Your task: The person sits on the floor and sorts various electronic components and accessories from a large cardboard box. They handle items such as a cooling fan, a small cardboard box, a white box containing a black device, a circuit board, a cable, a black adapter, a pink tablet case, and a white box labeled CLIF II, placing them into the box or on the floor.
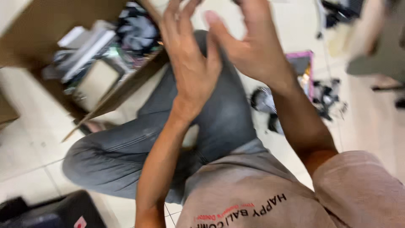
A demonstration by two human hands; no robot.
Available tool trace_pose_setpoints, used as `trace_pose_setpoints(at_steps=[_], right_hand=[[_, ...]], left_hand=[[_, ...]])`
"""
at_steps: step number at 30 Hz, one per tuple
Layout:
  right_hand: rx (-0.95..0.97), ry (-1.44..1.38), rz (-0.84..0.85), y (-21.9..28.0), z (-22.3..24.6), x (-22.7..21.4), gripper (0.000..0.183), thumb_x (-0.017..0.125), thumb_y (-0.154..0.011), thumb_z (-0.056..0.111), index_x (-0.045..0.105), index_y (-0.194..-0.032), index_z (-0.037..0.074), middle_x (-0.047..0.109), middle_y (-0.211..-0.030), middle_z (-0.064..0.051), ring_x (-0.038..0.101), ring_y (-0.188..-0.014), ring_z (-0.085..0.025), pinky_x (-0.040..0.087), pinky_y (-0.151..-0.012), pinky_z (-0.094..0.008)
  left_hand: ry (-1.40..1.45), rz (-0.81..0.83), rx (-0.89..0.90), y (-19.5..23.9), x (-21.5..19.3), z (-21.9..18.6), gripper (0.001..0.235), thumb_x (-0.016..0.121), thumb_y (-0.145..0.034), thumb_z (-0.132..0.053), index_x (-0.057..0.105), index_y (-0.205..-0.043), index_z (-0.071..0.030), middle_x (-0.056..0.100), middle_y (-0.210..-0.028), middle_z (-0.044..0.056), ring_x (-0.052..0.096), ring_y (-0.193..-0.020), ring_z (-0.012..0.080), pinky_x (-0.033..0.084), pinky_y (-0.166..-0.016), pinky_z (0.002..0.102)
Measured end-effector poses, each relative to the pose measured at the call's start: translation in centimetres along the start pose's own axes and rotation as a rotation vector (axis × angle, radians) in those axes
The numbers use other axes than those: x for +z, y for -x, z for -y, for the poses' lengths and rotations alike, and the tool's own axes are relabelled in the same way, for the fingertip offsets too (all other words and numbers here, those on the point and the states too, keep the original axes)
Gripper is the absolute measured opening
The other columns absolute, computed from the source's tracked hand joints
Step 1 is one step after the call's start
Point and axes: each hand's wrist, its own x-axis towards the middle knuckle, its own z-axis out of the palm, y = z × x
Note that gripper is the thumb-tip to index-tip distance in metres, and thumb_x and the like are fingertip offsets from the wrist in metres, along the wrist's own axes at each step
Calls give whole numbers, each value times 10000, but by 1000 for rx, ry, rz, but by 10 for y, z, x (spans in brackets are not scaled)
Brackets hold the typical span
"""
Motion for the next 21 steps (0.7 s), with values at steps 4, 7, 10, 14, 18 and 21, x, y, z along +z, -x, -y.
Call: trace_pose_setpoints(at_steps=[4,7,10,14,18,21], right_hand=[[325,16,-253,99,-12,-52,283,580,-1094,-51,472,-1355,-65,567,-1321,-217,587,-1276,-315,467,-1160,-407],[528,249,-103,182,-38,-75,361,565,-1049,0,453,-1382,-79,548,-1325,-254,553,-1243,-388,425,-1090,-454],[883,506,178,262,-55,-76,585,621,-984,135,389,-1492,-40,521,-1380,-323,513,-1245,-534,379,-1056,-611],[1257,619,622,335,-69,-57,834,720,-894,355,354,-1563,17,512,-1459,-307,562,-1276,-547,438,-1037,-675],[1213,498,494,320,-71,-29,810,747,-880,330,392,-1538,17,512,-1457,-293,550,-1269,-549,425,-1034,-686],[1149,459,454,320,-82,-8,677,666,-928,223,393,-1523,52,497,-1477,-259,504,-1335,-517,390,-1071,-661]], left_hand=[[270,300,38,57,94,-21,420,603,-1026,-127,467,-1414,-39,530,-1445,181,500,-1420,351,378,-1268,466],[208,692,30,116,157,-16,755,741,-874,-240,353,-1489,-38,466,-1479,212,456,-1406,401,385,-1180,523],[1,1043,-19,162,189,-17,1168,899,-719,-380,203,-1587,-24,312,-1568,294,278,-1487,472,277,-1154,633],[-454,1223,5,201,223,-19,1117,895,-724,-203,189,-1571,-22,267,-1573,269,165,-1522,414,190,-1185,617],[-562,1157,100,207,228,-9,945,802,-783,-83,263,-1558,-46,352,-1516,220,262,-1462,368,209,-1170,578],[-527,1018,233,220,239,20,809,805,-814,-147,367,-1491,-81,446,-1364,154,435,-1306,307,366,-1067,501]])
